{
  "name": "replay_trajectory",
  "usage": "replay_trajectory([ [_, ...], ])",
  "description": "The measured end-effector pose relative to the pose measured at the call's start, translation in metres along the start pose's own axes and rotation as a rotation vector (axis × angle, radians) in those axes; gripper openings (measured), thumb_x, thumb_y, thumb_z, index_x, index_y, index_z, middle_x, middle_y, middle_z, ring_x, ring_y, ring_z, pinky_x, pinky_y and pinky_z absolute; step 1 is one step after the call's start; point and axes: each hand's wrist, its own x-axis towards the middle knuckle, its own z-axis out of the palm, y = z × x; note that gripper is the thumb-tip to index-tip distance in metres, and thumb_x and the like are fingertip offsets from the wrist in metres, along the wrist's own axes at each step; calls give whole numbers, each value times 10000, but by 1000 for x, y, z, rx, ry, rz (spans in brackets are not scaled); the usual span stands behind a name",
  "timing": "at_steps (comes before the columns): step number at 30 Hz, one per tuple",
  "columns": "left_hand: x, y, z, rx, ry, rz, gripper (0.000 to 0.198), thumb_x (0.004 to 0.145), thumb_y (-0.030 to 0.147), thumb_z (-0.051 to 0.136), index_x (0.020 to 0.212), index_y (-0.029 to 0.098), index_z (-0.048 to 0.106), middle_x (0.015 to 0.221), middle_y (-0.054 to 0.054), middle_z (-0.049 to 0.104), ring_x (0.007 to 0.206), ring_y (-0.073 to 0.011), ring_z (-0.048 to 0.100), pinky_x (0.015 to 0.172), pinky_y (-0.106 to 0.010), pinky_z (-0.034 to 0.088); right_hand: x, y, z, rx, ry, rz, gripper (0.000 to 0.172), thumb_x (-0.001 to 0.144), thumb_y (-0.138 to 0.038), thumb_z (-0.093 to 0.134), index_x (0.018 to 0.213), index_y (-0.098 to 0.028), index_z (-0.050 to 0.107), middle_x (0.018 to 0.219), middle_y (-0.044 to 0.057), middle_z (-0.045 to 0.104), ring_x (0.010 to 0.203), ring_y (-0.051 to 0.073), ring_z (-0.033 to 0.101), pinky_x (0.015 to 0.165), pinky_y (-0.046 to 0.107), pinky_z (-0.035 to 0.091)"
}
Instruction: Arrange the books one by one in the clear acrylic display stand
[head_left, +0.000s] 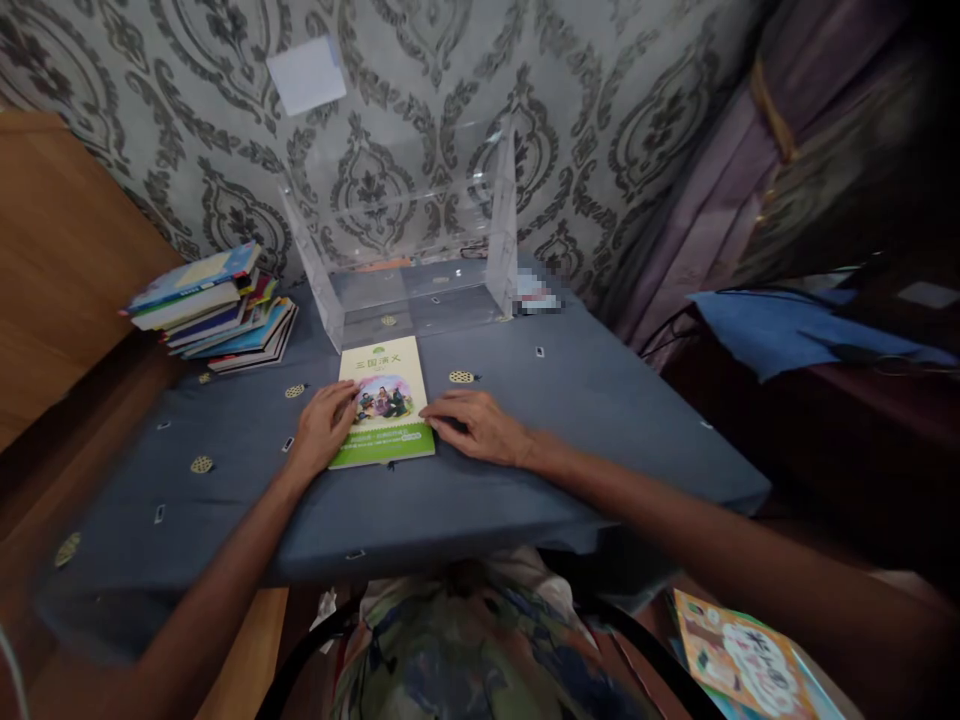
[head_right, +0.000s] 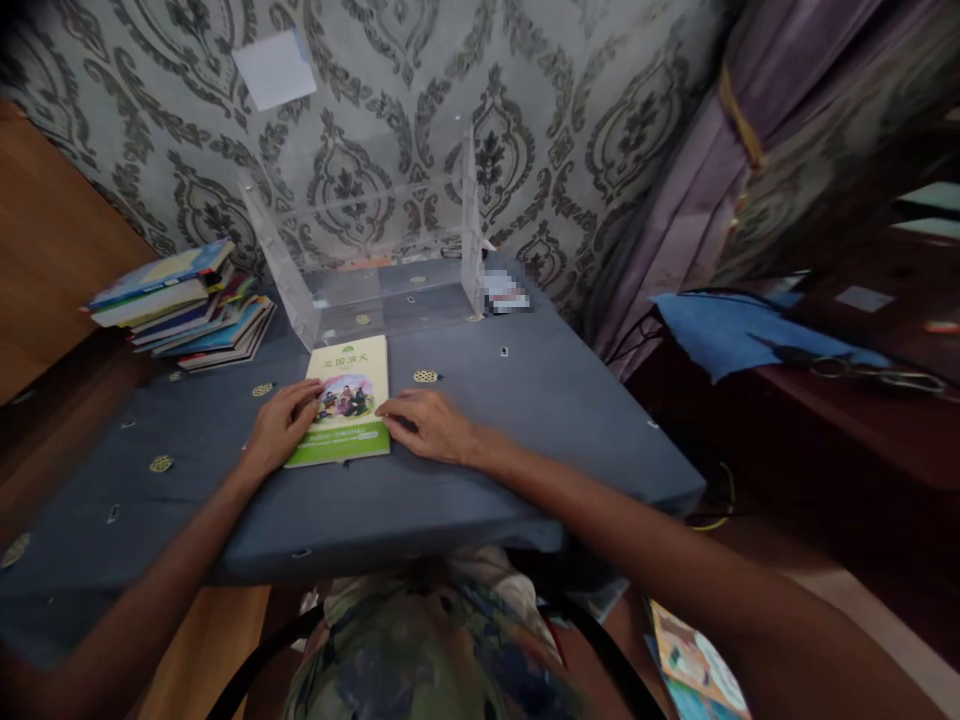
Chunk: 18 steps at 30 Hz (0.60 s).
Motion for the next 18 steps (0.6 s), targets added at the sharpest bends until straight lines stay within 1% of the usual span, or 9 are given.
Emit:
replay_trajectory([
  [2, 0, -4, 4, 21, 4, -4, 402, 971, 354, 425, 1216, 151, 671, 1326, -141, 671, 1265, -247, 599, 1119, -478, 430, 0, 0, 0, 4, 6, 8, 249, 983, -204, 492, 1081, -138, 712, 950, 102, 762, 858, 202, 689, 835, 358, 543],
  [5, -1, -8, 9, 46, 18, 32, 401, 964, 330, 426, 1237, 148, 656, 1326, -145, 667, 1267, -259, 595, 1113, -487, 436, -1, 0, 0, 13, 25, 15, 249, 987, -224, 498, 1066, -144, 720, 931, 101, 762, 838, 198, 690, 815, 342, 542],
  [8, -1, -12, 14, 50, 37, 55, 385, 946, 302, 437, 1227, 163, 661, 1303, -135, 681, 1246, -270, 606, 1105, -494, 448, 0, 0, -2, 28, 42, 29, 262, 997, -260, 489, 1044, -158, 726, 894, 88, 760, 796, 189, 684, 766, 317, 537],
  [11, -2, -16, 18, 38, 48, 56, 386, 948, 294, 435, 1235, 159, 655, 1323, -139, 668, 1257, -269, 595, 1124, -485, 432, 1, 0, -3, 50, 51, 38, 281, 1000, -280, 477, 1017, -157, 728, 869, 83, 757, 754, 185, 673, 717, 311, 526],
  [15, -4, -17, 21, 50, 64, 59, 383, 958, 282, 425, 1248, 165, 645, 1331, -133, 664, 1263, -266, 590, 1125, -489, 431, 1, -1, -4, 57, 60, 38, 283, 999, -281, 468, 1009, -157, 722, 879, 83, 759, 750, 180, 671, 714, 317, 530],
  [18, -5, -17, 22, 66, 73, 72, 382, 961, 274, 426, 1251, 156, 646, 1330, -133, 666, 1256, -264, 596, 1116, -482, 444, 2, -1, -2, 19, 51, -7, 275, 993, -261, 464, 1028, -157, 716, 879, 84, 757, 768, 188, 669, 752, 349, 547],
])
